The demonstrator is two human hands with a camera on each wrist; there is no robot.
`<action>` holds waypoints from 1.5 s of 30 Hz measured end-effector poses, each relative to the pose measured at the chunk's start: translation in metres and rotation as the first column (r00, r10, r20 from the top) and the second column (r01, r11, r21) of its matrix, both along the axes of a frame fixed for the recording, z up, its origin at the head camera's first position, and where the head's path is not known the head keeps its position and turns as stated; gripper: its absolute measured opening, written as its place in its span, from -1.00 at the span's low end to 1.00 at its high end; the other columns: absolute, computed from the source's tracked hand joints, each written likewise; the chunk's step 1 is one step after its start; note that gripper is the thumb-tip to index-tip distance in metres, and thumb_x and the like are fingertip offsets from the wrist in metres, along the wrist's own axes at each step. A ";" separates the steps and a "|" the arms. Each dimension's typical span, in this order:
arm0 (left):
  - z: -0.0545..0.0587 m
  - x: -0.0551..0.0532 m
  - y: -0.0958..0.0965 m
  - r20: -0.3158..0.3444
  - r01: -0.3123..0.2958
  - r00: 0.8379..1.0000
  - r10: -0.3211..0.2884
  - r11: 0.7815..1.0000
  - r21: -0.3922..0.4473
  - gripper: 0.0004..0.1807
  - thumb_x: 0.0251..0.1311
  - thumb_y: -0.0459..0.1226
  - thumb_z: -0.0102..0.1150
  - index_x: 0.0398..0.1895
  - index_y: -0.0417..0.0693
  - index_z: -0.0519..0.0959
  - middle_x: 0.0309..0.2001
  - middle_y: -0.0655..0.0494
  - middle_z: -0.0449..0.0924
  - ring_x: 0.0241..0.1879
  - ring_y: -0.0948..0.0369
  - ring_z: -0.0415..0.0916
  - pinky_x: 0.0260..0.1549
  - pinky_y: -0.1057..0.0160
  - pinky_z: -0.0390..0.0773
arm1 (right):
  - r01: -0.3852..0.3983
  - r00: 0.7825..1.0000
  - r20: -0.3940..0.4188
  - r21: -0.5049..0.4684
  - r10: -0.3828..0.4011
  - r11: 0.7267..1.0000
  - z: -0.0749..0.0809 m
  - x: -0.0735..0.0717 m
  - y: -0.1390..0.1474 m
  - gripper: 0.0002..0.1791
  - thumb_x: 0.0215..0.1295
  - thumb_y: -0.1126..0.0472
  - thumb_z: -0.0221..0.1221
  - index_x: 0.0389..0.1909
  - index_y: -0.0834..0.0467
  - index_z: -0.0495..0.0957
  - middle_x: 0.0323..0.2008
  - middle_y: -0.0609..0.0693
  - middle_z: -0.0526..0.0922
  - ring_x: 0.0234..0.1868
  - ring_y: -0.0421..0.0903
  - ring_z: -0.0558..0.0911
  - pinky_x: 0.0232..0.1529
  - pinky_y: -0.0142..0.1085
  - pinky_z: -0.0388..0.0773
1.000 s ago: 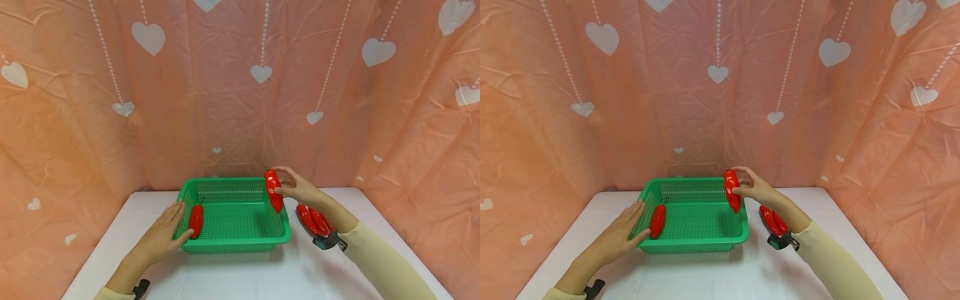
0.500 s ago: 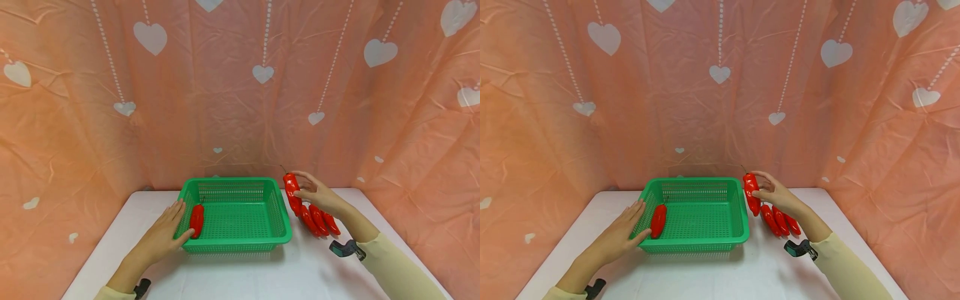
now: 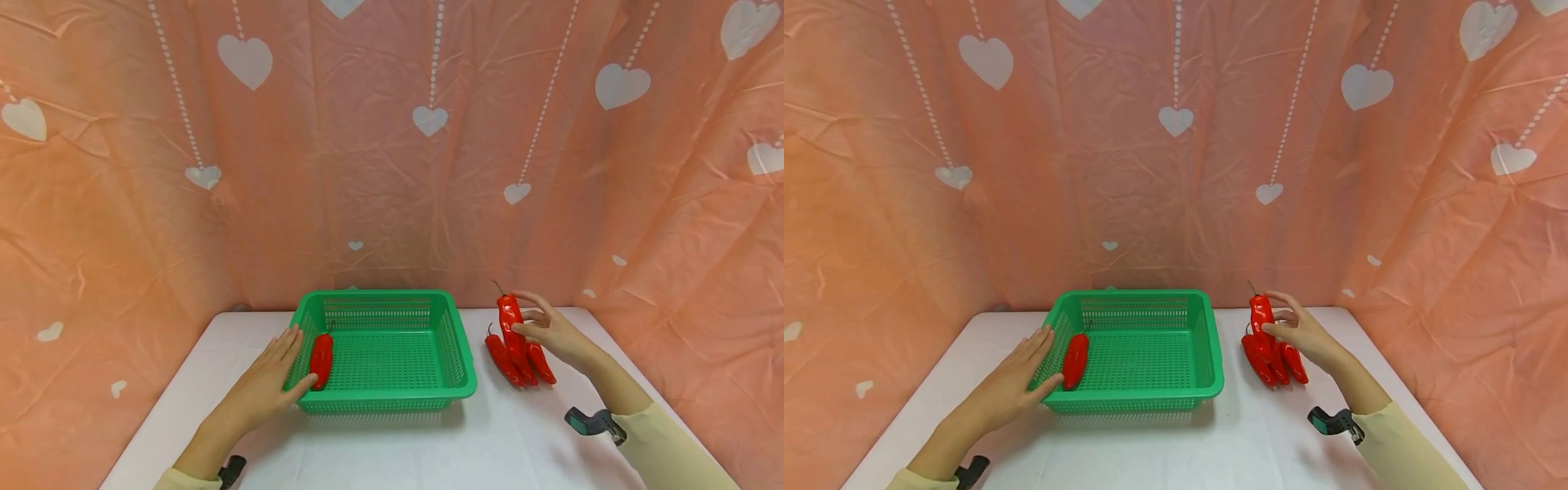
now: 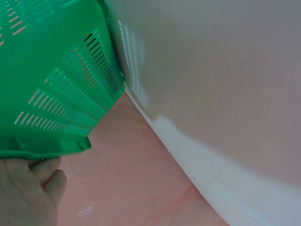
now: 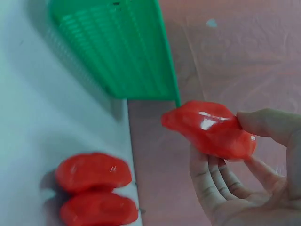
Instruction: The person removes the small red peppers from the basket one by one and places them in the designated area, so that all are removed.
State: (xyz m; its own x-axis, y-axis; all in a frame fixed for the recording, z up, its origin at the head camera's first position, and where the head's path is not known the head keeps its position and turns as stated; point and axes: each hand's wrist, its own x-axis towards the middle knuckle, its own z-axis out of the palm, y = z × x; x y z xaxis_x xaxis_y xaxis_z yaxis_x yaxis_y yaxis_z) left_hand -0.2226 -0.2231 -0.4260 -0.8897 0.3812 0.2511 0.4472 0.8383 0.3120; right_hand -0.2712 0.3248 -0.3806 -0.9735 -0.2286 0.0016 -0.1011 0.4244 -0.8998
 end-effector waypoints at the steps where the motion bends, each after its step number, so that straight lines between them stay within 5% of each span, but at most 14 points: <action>1: 0.000 0.000 0.000 -0.002 0.000 1.000 0.000 1.000 -0.002 -0.03 0.53 0.15 0.17 0.67 -0.37 0.12 0.72 -0.23 -0.01 0.71 -0.19 -0.11 0.63 -0.24 0.03 | 0.009 1.000 0.006 0.002 -0.009 1.000 -0.002 0.001 0.003 -0.08 0.51 0.12 0.31 0.71 0.04 -0.01 0.44 0.41 0.36 0.38 0.35 0.48 0.27 0.24 0.64; 20: 0.000 0.000 0.001 0.002 -0.001 1.000 0.001 1.000 0.000 -0.03 0.54 0.15 0.16 0.67 -0.37 0.12 0.72 -0.24 -0.01 0.70 -0.20 -0.11 0.63 -0.26 0.03 | 0.143 0.988 0.043 0.086 -0.147 0.986 -0.035 0.007 0.055 -0.12 0.60 0.05 0.21 0.64 0.34 -0.04 0.44 0.55 0.29 0.36 0.44 0.49 0.22 0.14 0.70; 31: -0.002 -0.001 0.000 -0.010 0.002 1.000 -0.002 1.000 -0.005 -0.03 0.53 0.14 0.17 0.67 -0.37 0.13 0.72 -0.23 0.00 0.71 -0.19 -0.10 0.64 -0.21 0.02 | 0.158 0.982 0.080 0.123 -0.169 0.980 -0.048 0.005 0.078 -0.22 0.66 0.07 0.12 0.61 0.38 0.02 0.35 0.56 0.43 0.15 0.13 0.69 0.13 -0.02 0.77; 45: -0.002 0.000 0.000 -0.023 0.006 1.000 -0.006 1.000 -0.006 -0.03 0.54 0.16 0.15 0.67 -0.37 0.14 0.71 -0.23 0.01 0.70 -0.18 -0.10 0.65 -0.19 0.02 | 0.161 0.977 0.128 0.092 -0.172 0.983 -0.062 0.003 0.090 -0.24 0.68 0.07 0.09 0.59 0.41 0.01 0.35 0.60 0.38 0.08 0.03 0.72 0.05 -0.24 0.78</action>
